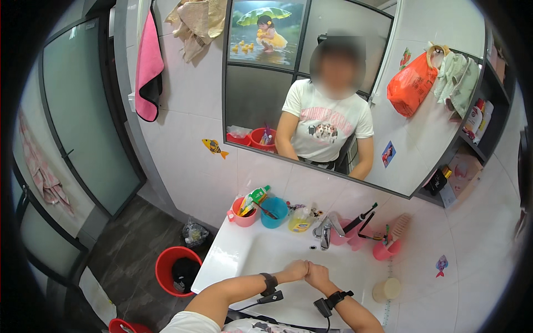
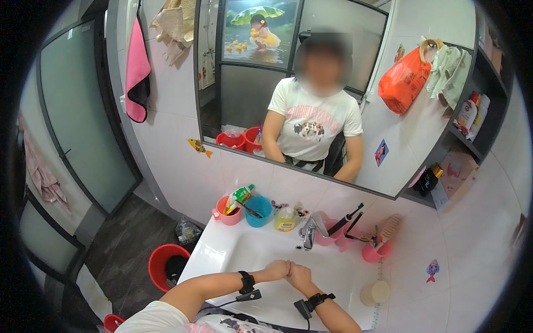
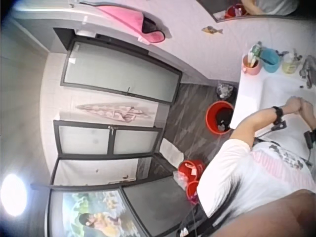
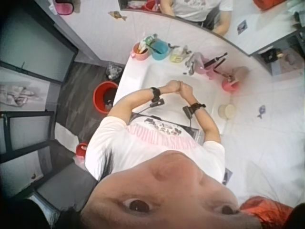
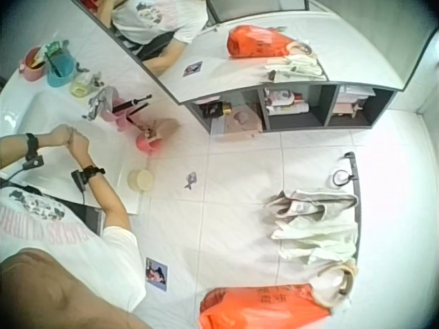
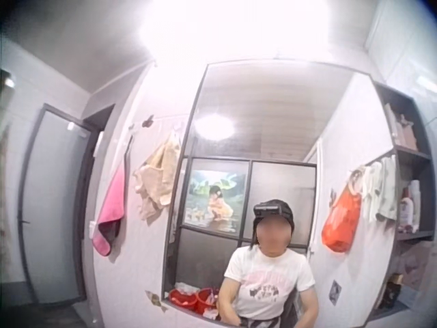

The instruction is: The person is cleaning the bathroom sink and the top surface of the washing machine.

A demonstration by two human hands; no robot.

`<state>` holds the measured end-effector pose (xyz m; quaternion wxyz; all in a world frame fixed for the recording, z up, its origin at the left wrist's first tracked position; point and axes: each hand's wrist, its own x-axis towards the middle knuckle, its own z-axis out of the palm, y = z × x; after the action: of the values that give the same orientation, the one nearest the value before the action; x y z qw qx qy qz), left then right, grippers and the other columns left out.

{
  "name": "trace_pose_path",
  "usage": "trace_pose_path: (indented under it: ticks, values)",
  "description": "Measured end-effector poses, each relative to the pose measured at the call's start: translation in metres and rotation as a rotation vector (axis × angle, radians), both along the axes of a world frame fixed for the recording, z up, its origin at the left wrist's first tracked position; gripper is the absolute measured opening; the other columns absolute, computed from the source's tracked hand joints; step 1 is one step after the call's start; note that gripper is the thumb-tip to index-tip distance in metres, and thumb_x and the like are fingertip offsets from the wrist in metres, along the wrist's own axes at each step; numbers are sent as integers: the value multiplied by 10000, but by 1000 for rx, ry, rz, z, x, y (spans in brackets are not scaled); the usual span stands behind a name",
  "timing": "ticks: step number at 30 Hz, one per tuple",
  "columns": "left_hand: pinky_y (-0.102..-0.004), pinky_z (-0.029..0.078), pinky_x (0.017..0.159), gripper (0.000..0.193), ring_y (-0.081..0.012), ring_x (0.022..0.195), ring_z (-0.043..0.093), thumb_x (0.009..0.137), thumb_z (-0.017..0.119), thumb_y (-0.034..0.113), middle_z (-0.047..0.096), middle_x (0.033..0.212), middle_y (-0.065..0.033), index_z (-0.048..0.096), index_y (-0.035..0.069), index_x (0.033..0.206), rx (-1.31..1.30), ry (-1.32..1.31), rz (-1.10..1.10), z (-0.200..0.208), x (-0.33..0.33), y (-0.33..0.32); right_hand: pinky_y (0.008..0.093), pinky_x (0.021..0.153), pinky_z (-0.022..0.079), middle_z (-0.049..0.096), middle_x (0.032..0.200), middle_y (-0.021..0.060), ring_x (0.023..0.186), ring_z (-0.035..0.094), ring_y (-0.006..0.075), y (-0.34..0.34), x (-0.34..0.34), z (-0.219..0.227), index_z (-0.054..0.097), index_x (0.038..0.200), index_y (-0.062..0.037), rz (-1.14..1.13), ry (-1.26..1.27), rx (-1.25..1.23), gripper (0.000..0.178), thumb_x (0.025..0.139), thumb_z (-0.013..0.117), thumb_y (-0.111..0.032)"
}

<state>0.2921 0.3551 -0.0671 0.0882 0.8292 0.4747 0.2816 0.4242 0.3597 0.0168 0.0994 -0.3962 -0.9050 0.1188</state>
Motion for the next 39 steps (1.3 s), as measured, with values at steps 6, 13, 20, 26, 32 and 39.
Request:
trace_pose_path:
  ticks: [6,13,20,26,32,39]
  values:
    - [-457,465,481,275,-369,526,567,868,398,196,576,610,-177,553,-12,775,-207,77,52,61,-5,-22,434,640,489,595,738,226,693,580,408,22,6,-41,567,780,-24,75,122,-378,200,805,490,-207]
    - [-451,470,507,307,-362,567,586,847,419,220,595,640,-188,577,34,661,-214,56,90,52,-10,-20,387,678,472,603,819,217,783,580,366,29,1,-52,575,870,-24,110,179,-591,248,674,627,-167]
    - [-467,466,624,334,-401,630,579,878,413,313,607,712,-200,513,-5,890,-599,-197,304,60,-33,-40,358,697,463,586,750,131,732,586,263,-12,1,-31,489,1079,-47,138,525,-770,329,773,586,-118]
    - [-399,440,746,343,-329,827,561,852,519,301,580,888,-207,512,-15,983,-459,-434,139,49,-88,-75,369,732,443,541,945,169,833,560,239,-81,63,-14,429,1110,-25,-463,410,-478,324,809,529,-91]
    - [-349,444,755,221,-279,849,570,849,518,168,584,891,-170,534,-34,937,-557,-692,323,71,-200,-89,413,730,453,515,925,180,815,541,361,-200,48,-57,497,1006,-3,-689,164,-42,239,788,537,-93]
    - [-318,457,767,194,-208,862,580,843,541,172,601,912,-120,569,8,942,-512,-624,281,77,-265,-122,437,706,455,495,919,181,807,533,375,-210,-206,-25,503,1016,-63,9,241,-461,266,764,563,-121]
